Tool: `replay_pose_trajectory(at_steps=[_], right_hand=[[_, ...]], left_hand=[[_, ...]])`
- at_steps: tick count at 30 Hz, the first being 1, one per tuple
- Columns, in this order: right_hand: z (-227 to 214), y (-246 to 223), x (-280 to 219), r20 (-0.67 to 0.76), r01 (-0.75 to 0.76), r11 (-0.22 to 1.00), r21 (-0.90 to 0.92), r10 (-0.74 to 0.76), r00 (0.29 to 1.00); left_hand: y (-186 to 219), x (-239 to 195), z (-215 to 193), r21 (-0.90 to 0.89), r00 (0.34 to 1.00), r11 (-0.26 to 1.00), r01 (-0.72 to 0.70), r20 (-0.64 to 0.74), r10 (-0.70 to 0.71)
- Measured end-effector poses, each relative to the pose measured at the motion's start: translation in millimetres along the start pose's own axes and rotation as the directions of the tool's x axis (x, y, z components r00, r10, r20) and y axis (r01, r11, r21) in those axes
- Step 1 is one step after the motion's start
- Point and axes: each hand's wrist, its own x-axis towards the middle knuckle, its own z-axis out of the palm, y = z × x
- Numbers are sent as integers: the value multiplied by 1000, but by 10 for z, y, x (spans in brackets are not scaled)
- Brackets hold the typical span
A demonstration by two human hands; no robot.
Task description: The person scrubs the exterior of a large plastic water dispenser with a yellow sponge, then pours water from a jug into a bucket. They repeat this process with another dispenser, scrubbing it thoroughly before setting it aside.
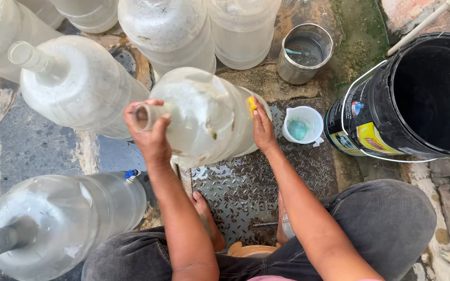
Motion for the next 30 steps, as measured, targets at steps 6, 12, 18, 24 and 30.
replay_pose_trajectory(at_steps=[6, 12, 18, 24, 30], right_hand=[[533, -327, -146, 149, 163, 969, -184, -137, 979], [792, -444, -294, 192, 318, 879, -355, -264, 945], [183, -75, 181, -54, -154, 839, -522, 147, 988], [951, -580, -405, 357, 434, 842, -321, -317, 879], [276, -187, 19, 79, 32, 917, -399, 0, 997]], left_hand=[[-1, -29, -380, -124, 999, 992, 8, -39, -13], [-15, -89, -575, -120, 987, 992, -26, -158, 7], [-21, -112, -668, -199, 998, 980, -26, -56, 16], [-51, -186, -792, -232, 1000, 973, -17, 4, 18], [-46, -240, -724, -258, 997, 966, -5, 77, 26]])
